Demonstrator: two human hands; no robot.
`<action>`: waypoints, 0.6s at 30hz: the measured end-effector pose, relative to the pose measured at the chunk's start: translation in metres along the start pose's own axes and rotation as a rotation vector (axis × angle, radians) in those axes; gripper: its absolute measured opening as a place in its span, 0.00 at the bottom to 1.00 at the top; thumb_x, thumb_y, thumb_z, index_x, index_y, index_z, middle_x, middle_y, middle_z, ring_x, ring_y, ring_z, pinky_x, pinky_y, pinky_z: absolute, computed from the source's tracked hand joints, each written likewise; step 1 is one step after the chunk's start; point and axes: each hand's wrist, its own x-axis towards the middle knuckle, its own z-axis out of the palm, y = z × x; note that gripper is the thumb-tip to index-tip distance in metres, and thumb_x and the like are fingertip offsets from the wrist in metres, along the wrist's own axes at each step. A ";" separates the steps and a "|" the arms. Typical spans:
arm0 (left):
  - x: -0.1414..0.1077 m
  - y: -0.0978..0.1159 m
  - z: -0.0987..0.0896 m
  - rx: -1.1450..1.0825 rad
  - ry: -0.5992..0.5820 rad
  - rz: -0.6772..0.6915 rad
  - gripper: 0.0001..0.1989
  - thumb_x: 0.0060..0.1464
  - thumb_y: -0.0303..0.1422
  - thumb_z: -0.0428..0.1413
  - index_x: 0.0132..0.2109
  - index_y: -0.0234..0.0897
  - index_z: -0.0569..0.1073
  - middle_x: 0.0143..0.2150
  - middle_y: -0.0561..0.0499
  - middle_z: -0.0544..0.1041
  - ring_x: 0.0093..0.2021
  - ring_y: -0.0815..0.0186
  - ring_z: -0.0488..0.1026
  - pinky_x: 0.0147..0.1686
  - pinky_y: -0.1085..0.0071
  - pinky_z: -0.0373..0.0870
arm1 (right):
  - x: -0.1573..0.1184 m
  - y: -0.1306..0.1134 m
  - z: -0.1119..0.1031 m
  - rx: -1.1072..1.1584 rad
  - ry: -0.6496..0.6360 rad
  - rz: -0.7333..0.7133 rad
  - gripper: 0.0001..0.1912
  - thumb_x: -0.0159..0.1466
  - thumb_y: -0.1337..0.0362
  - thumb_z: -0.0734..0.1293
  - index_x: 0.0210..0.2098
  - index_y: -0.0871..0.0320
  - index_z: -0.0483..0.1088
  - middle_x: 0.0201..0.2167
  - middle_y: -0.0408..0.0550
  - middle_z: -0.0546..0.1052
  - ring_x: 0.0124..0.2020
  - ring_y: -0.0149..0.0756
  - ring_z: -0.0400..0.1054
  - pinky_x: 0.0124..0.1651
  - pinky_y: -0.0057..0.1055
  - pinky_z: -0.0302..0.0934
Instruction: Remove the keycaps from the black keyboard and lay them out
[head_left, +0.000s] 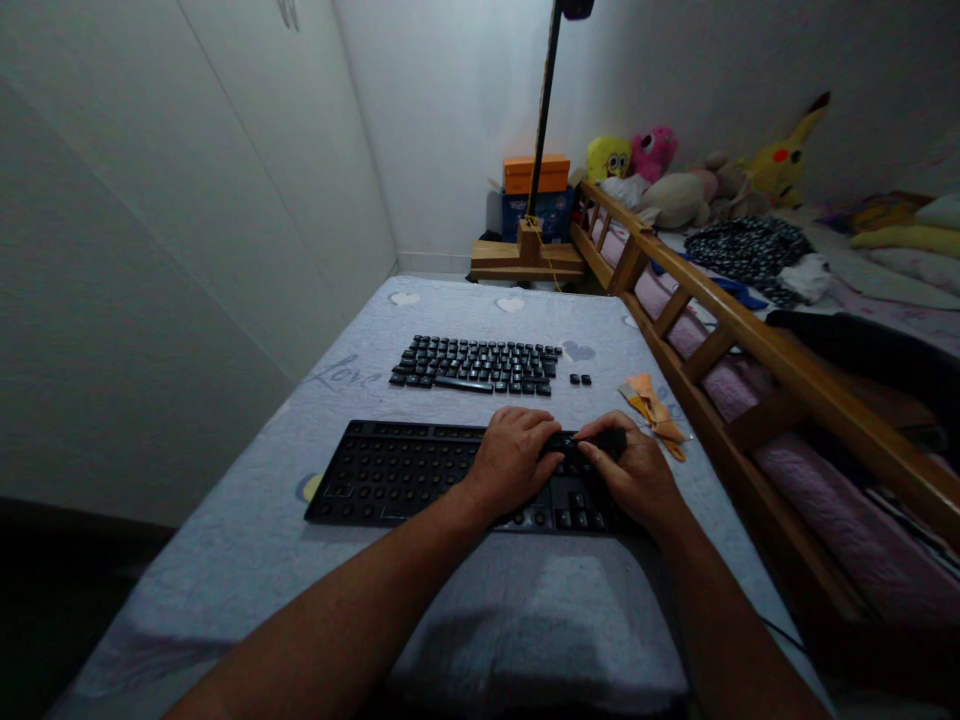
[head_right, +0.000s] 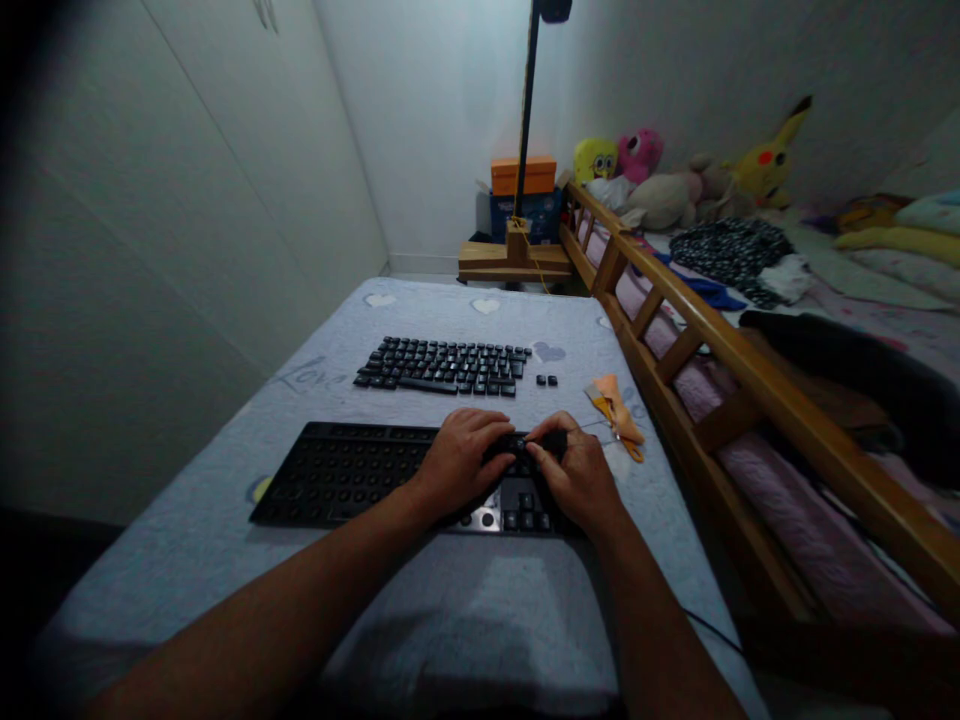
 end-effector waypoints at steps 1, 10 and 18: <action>0.000 0.000 0.000 -0.016 0.002 0.008 0.14 0.56 0.35 0.59 0.50 0.38 0.74 0.51 0.47 0.77 0.52 0.58 0.71 0.55 0.57 0.63 | 0.000 -0.001 0.001 0.000 0.001 -0.003 0.03 0.62 0.64 0.66 0.34 0.56 0.69 0.32 0.46 0.77 0.34 0.37 0.72 0.38 0.33 0.63; 0.001 -0.002 -0.001 -0.039 -0.014 0.037 0.09 0.58 0.33 0.58 0.45 0.38 0.76 0.45 0.48 0.80 0.47 0.61 0.73 0.53 0.59 0.63 | -0.002 -0.003 0.005 -0.008 -0.006 -0.028 0.03 0.62 0.64 0.66 0.35 0.55 0.70 0.31 0.45 0.77 0.33 0.37 0.71 0.38 0.32 0.63; 0.002 0.000 -0.003 -0.019 -0.031 0.041 0.07 0.57 0.32 0.58 0.43 0.38 0.76 0.43 0.49 0.79 0.46 0.60 0.72 0.55 0.59 0.61 | -0.003 -0.001 0.005 -0.017 -0.013 -0.056 0.03 0.62 0.64 0.66 0.35 0.56 0.70 0.31 0.45 0.76 0.34 0.37 0.71 0.39 0.32 0.62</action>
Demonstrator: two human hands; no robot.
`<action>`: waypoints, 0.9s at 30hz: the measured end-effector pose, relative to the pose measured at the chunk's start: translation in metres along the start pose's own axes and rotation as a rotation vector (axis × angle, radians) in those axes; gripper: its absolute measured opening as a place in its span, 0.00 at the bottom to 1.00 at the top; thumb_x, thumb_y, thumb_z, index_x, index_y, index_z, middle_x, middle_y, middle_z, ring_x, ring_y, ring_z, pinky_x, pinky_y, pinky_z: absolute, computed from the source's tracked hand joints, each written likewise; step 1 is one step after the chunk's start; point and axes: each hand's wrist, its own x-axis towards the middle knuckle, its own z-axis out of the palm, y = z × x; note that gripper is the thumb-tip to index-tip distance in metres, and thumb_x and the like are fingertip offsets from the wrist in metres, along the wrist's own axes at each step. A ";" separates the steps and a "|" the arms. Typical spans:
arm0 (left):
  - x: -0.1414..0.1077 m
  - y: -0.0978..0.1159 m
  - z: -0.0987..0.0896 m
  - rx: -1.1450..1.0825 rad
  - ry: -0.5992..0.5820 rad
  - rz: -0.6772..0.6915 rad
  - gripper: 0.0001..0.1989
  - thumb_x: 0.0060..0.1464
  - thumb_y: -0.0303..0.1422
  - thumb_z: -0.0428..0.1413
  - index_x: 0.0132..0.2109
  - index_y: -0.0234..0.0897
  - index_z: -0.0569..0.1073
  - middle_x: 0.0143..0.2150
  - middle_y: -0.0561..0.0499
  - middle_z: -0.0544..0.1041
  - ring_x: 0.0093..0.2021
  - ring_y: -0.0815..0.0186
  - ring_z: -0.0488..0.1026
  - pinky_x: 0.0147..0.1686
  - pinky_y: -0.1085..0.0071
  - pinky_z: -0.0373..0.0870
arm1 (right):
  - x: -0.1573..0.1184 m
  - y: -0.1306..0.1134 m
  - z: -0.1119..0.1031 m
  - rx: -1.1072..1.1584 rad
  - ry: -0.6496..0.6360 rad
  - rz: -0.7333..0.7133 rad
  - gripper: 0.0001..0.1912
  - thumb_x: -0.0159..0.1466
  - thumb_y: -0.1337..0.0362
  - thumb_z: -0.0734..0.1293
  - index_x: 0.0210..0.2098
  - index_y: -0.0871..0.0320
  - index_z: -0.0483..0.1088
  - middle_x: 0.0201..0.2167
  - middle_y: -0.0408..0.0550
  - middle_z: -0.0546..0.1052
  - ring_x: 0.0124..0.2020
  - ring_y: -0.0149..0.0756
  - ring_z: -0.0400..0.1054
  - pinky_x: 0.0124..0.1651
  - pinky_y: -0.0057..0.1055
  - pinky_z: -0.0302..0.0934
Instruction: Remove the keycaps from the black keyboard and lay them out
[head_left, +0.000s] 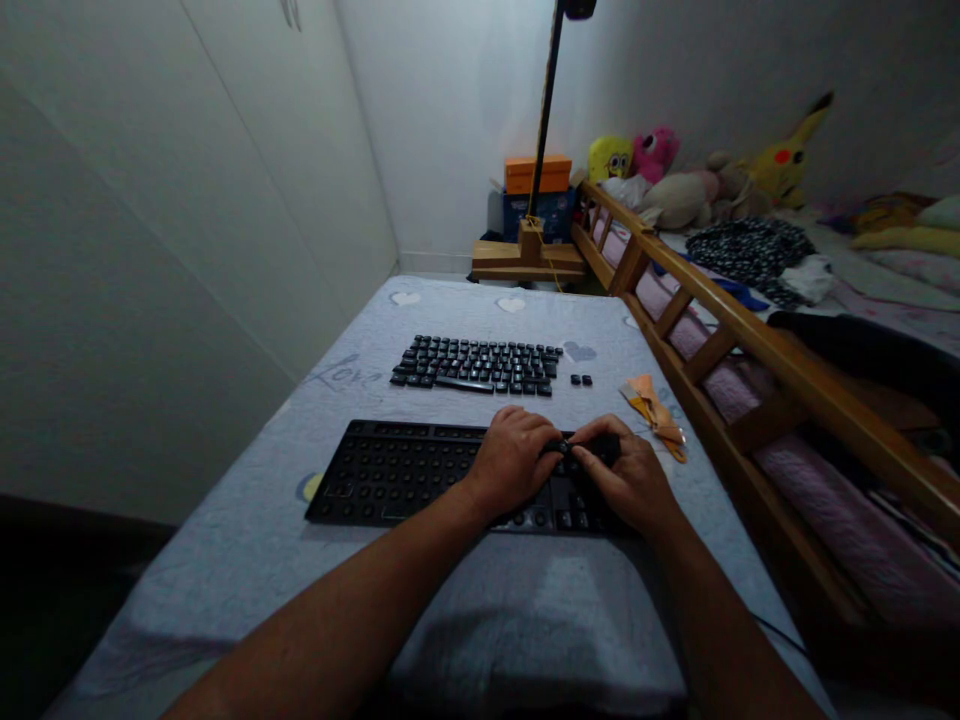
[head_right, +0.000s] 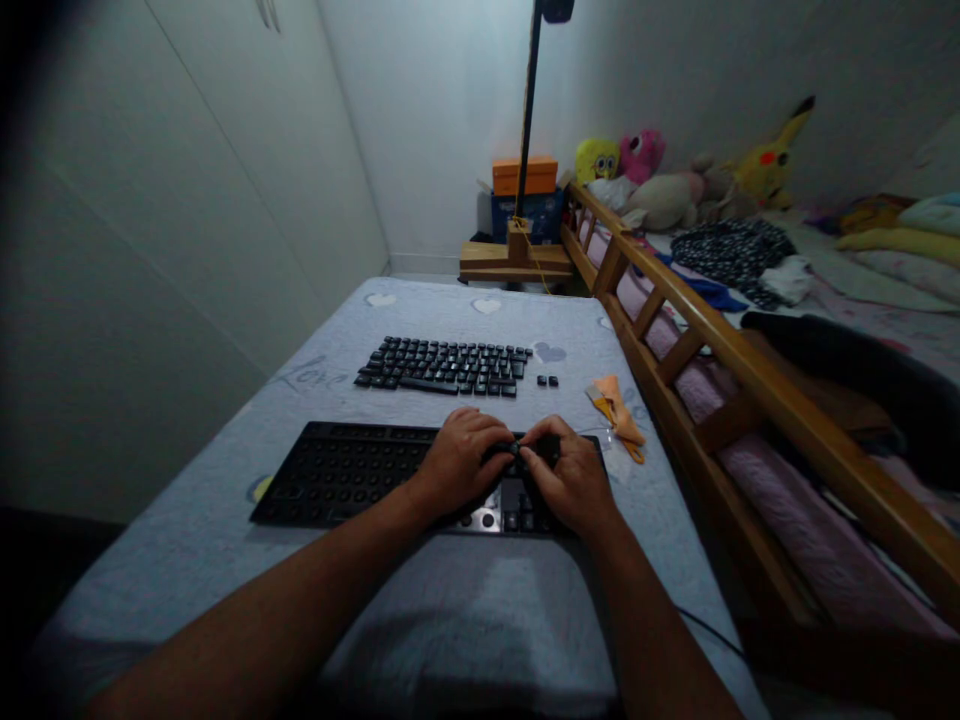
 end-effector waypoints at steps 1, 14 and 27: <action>0.000 0.000 0.000 0.002 -0.002 0.001 0.07 0.57 0.32 0.58 0.43 0.38 0.76 0.43 0.49 0.79 0.46 0.60 0.72 0.55 0.58 0.61 | 0.000 0.000 0.000 0.000 0.006 -0.010 0.03 0.62 0.64 0.66 0.35 0.56 0.70 0.31 0.45 0.76 0.34 0.37 0.70 0.39 0.32 0.62; -0.001 0.000 -0.002 -0.002 0.005 0.005 0.08 0.57 0.34 0.58 0.44 0.38 0.75 0.43 0.49 0.79 0.46 0.60 0.72 0.56 0.58 0.60 | -0.001 0.001 -0.002 0.047 0.137 -0.024 0.04 0.59 0.67 0.64 0.28 0.55 0.68 0.26 0.43 0.73 0.30 0.36 0.68 0.36 0.32 0.60; 0.000 0.001 -0.002 0.008 -0.017 -0.001 0.08 0.59 0.34 0.56 0.45 0.39 0.75 0.45 0.48 0.79 0.48 0.59 0.72 0.53 0.59 0.62 | 0.000 -0.003 0.001 -0.135 0.068 -0.194 0.11 0.66 0.69 0.59 0.43 0.54 0.71 0.39 0.50 0.73 0.43 0.41 0.69 0.47 0.37 0.63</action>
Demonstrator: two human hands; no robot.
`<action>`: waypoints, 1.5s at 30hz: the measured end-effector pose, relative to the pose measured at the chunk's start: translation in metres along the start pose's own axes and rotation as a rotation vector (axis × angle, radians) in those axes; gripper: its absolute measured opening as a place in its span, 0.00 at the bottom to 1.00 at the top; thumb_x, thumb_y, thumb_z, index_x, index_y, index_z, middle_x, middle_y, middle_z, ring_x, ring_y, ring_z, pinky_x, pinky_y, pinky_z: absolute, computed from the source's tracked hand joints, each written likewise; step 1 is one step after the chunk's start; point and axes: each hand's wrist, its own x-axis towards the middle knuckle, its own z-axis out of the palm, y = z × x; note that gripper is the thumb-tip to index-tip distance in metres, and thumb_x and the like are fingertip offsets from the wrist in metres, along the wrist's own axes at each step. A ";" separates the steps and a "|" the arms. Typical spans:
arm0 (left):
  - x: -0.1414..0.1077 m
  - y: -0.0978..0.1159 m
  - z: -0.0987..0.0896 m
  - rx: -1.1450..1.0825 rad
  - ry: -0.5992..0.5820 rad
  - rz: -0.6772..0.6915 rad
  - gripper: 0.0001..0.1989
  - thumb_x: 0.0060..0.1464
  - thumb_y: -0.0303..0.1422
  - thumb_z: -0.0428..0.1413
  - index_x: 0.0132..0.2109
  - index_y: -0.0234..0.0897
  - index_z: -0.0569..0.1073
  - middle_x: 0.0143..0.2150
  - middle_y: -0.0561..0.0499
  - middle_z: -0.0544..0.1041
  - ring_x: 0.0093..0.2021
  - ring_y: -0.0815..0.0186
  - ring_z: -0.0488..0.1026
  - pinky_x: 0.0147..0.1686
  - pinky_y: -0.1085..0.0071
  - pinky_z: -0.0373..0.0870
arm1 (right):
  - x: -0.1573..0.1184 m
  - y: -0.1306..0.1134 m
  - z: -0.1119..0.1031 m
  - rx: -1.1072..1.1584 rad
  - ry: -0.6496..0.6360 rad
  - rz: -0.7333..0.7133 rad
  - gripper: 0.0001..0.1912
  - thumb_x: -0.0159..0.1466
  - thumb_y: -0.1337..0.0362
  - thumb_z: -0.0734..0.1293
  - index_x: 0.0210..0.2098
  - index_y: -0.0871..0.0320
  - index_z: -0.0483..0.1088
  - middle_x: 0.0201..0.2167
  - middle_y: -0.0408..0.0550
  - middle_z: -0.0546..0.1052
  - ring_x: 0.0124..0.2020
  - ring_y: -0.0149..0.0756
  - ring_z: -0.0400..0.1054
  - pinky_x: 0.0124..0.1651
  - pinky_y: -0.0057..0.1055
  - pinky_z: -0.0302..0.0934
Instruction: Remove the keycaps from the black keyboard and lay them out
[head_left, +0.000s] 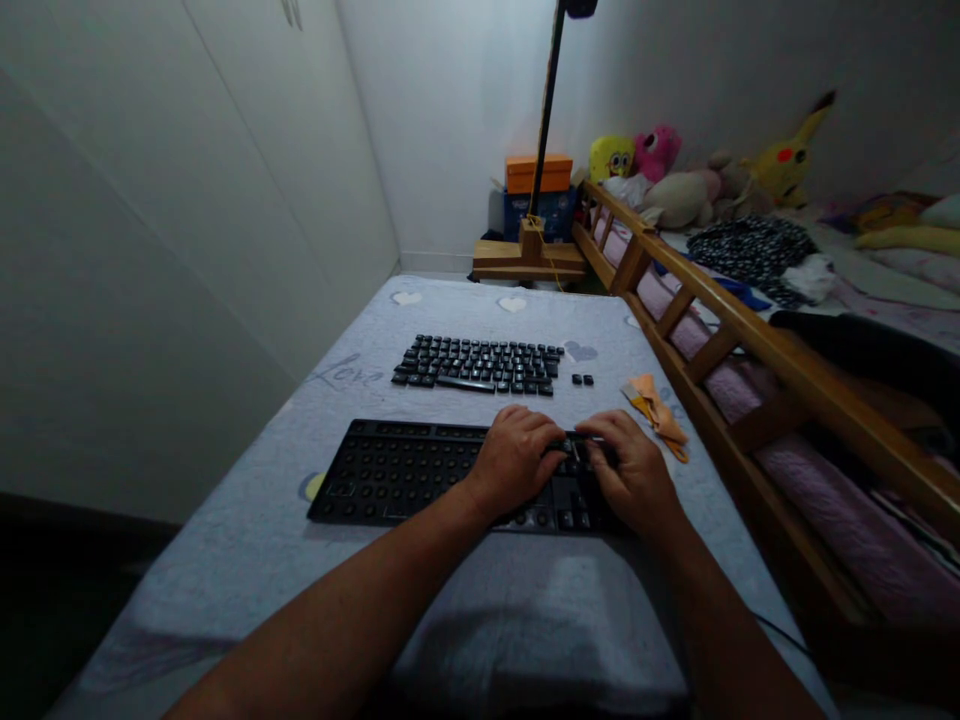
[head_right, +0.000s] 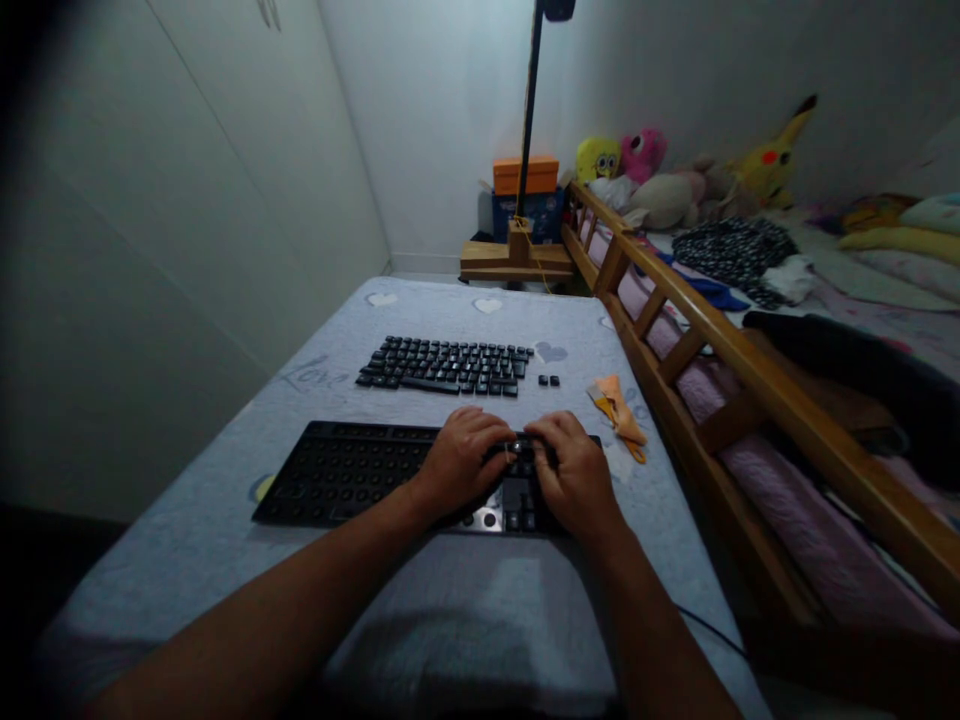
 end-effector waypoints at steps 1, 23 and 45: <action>0.000 0.000 0.000 -0.004 0.003 0.001 0.08 0.59 0.34 0.56 0.45 0.39 0.75 0.45 0.48 0.79 0.48 0.59 0.72 0.53 0.58 0.62 | 0.000 0.000 0.000 -0.024 -0.027 -0.004 0.10 0.65 0.69 0.61 0.42 0.54 0.71 0.39 0.50 0.72 0.42 0.41 0.69 0.46 0.37 0.63; -0.001 0.001 0.000 0.003 0.051 0.009 0.13 0.60 0.36 0.56 0.50 0.37 0.72 0.49 0.47 0.77 0.50 0.58 0.70 0.53 0.60 0.64 | 0.003 0.006 -0.004 -0.132 -0.152 0.052 0.06 0.63 0.68 0.64 0.39 0.56 0.72 0.37 0.49 0.73 0.39 0.40 0.69 0.43 0.36 0.63; 0.000 -0.001 0.000 0.163 -0.137 -0.157 0.09 0.60 0.34 0.54 0.46 0.38 0.74 0.44 0.47 0.77 0.47 0.57 0.71 0.48 0.61 0.69 | 0.091 0.097 -0.031 -0.354 -0.046 0.162 0.05 0.58 0.65 0.69 0.34 0.58 0.76 0.36 0.50 0.77 0.38 0.41 0.71 0.42 0.34 0.63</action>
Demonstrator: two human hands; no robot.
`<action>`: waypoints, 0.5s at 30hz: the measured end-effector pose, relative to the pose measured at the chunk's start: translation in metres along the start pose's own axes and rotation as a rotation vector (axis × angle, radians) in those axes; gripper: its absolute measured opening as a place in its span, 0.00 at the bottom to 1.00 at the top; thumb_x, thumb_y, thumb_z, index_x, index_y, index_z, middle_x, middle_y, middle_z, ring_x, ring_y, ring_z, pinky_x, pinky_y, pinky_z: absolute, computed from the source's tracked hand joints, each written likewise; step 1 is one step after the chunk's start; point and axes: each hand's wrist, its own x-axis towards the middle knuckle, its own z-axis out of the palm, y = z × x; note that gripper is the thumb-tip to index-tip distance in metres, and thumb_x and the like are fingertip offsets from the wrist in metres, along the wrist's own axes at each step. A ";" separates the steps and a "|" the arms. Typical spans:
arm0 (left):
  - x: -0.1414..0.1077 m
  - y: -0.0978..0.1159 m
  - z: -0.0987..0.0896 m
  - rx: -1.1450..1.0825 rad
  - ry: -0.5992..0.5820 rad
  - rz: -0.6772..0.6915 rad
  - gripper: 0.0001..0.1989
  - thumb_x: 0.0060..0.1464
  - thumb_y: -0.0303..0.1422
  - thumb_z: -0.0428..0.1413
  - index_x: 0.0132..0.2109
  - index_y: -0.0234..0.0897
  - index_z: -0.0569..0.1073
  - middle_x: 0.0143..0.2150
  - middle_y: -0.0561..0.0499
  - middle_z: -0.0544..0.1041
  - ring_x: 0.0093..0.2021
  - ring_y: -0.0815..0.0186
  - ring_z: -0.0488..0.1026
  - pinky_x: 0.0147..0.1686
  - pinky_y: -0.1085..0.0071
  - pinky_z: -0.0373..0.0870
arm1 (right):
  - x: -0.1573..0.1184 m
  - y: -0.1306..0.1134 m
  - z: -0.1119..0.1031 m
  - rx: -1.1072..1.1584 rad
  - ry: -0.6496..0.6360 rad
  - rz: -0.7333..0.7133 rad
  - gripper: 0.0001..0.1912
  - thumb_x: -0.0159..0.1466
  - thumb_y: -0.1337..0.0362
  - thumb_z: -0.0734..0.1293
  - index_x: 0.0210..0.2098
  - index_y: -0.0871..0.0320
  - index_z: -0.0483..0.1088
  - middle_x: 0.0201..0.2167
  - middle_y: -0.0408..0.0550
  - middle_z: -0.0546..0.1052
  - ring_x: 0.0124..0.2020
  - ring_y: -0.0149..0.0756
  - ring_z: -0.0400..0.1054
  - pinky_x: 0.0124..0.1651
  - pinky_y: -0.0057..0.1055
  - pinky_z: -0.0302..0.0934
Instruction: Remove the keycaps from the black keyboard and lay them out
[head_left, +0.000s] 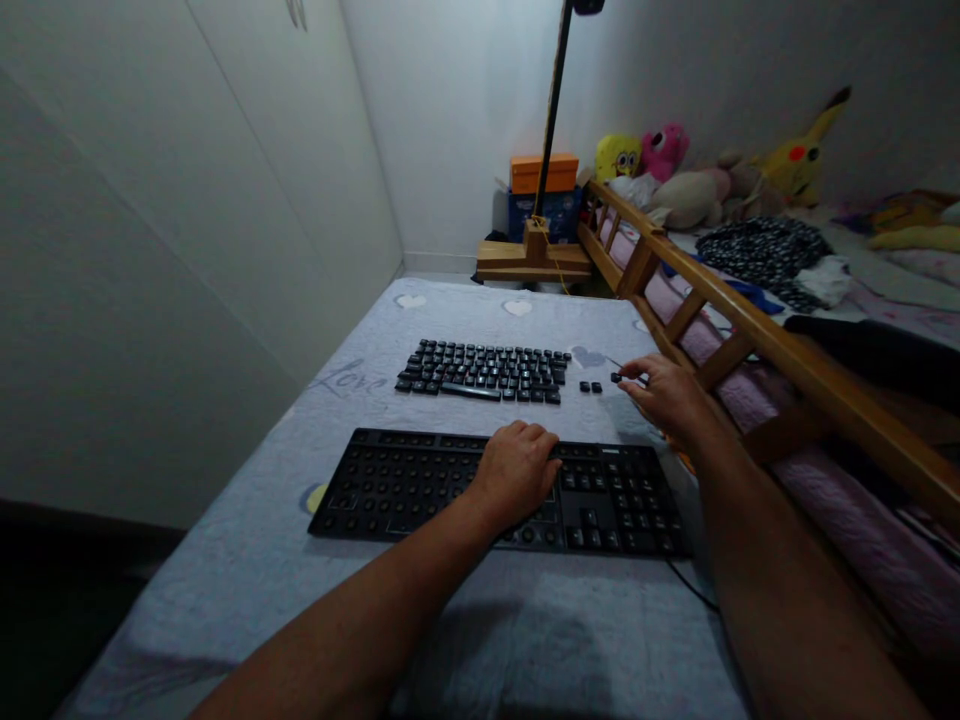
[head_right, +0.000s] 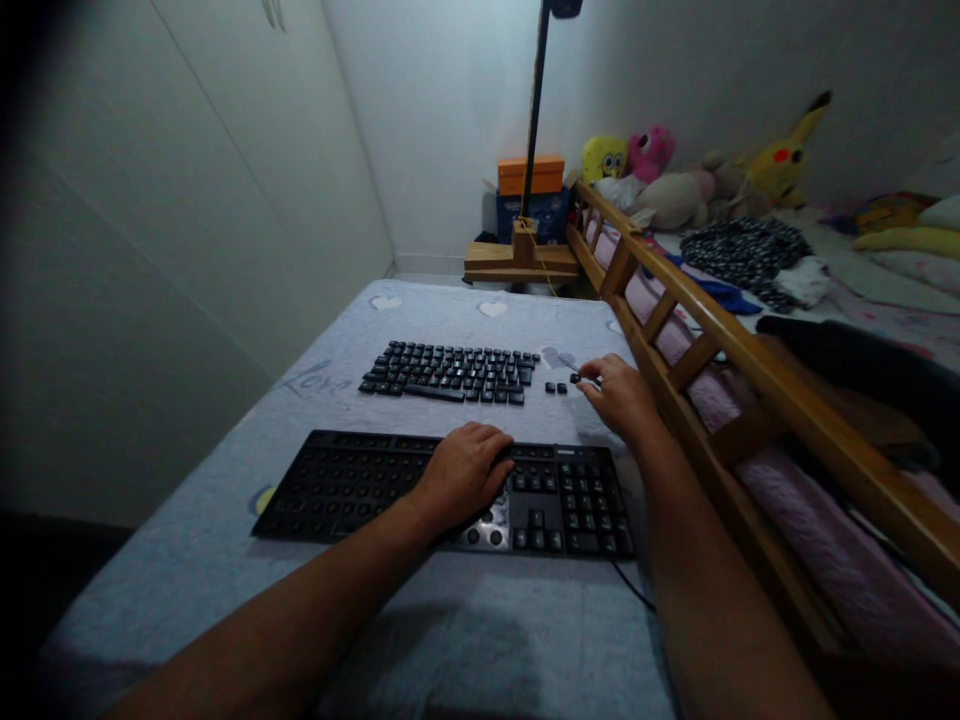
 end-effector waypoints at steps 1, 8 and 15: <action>0.000 0.000 0.000 -0.003 -0.004 -0.001 0.09 0.60 0.34 0.54 0.46 0.38 0.74 0.45 0.47 0.77 0.48 0.57 0.71 0.49 0.61 0.69 | 0.000 0.005 0.004 -0.010 -0.010 0.020 0.06 0.58 0.65 0.69 0.35 0.57 0.76 0.36 0.50 0.76 0.38 0.41 0.71 0.42 0.34 0.63; -0.001 0.003 -0.003 -0.001 -0.027 -0.007 0.09 0.60 0.33 0.54 0.46 0.38 0.74 0.45 0.47 0.77 0.48 0.57 0.71 0.49 0.61 0.69 | -0.005 0.022 0.027 -0.135 -0.030 0.018 0.08 0.61 0.66 0.67 0.38 0.57 0.77 0.38 0.51 0.75 0.39 0.41 0.71 0.43 0.34 0.64; -0.001 0.002 -0.002 -0.004 -0.023 -0.012 0.10 0.60 0.34 0.54 0.47 0.38 0.74 0.45 0.47 0.77 0.48 0.57 0.70 0.49 0.61 0.69 | -0.005 0.021 0.039 -0.182 -0.028 0.032 0.09 0.61 0.66 0.66 0.40 0.56 0.77 0.39 0.51 0.76 0.40 0.41 0.71 0.42 0.34 0.63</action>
